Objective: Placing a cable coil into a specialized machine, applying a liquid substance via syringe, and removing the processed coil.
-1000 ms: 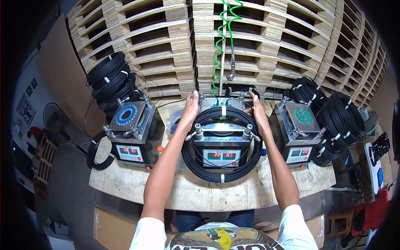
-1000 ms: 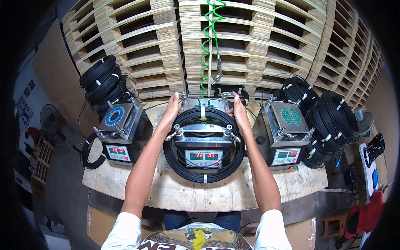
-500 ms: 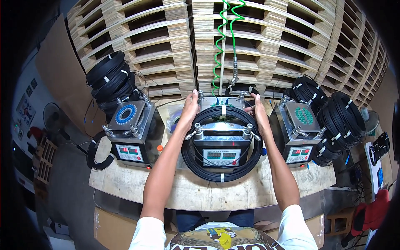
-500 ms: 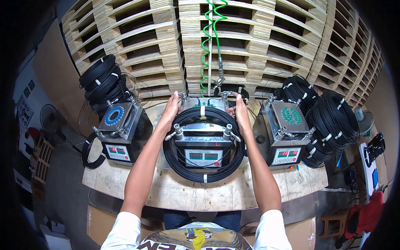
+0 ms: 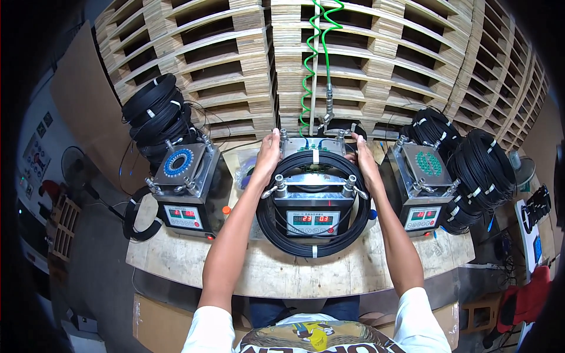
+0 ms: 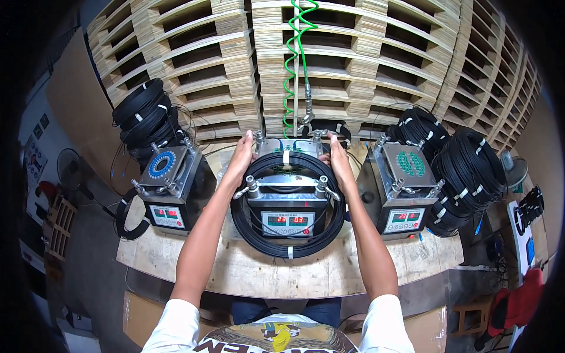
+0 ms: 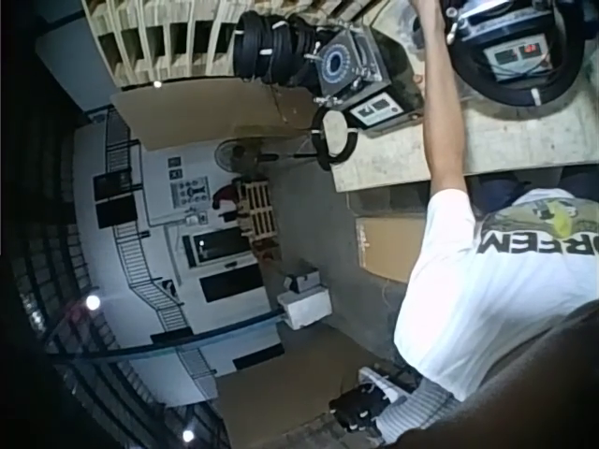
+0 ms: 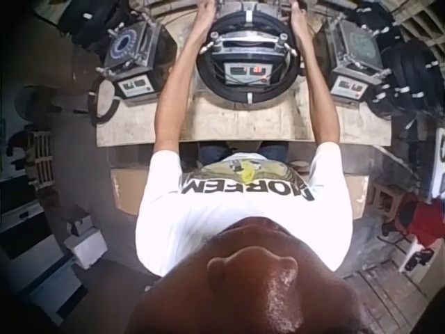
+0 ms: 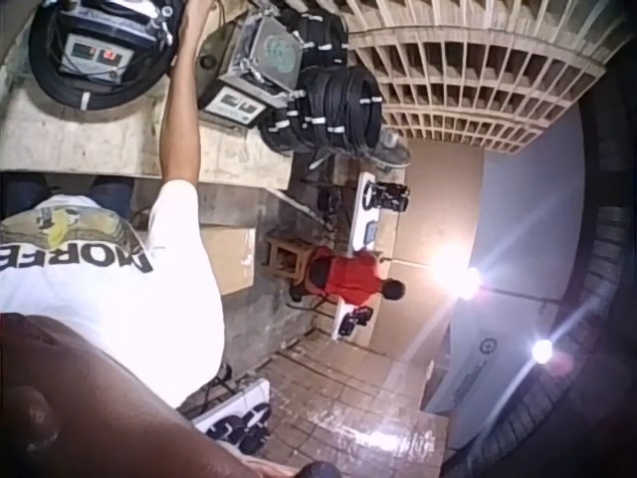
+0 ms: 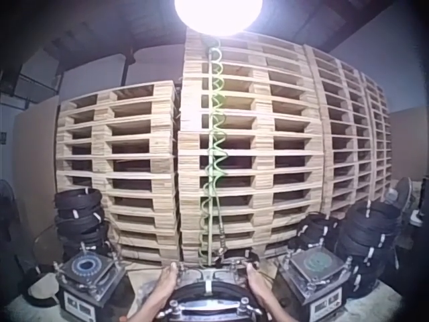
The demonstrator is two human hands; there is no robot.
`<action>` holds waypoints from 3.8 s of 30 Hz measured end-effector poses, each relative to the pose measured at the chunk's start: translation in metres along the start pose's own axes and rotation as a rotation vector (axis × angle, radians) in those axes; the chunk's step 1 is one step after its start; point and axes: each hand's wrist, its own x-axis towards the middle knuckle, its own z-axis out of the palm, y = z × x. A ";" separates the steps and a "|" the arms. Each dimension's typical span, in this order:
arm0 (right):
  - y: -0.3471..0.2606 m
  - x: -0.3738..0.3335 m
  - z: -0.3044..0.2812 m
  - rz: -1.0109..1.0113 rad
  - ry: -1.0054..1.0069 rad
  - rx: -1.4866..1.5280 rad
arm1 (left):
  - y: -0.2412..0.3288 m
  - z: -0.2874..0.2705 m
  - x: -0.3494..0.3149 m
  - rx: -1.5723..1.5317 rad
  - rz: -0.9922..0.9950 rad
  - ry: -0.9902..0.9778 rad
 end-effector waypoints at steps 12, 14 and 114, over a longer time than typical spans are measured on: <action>-0.006 0.037 -0.001 0.238 -0.014 0.126 | 0.003 -0.004 -0.007 -0.020 0.002 0.016; -0.001 0.073 -0.007 0.314 0.014 0.066 | 0.003 -0.002 -0.005 -0.017 0.011 0.011; 0.025 -0.041 -0.017 -0.335 0.196 -0.046 | 0.000 -0.053 -0.085 0.160 0.636 0.211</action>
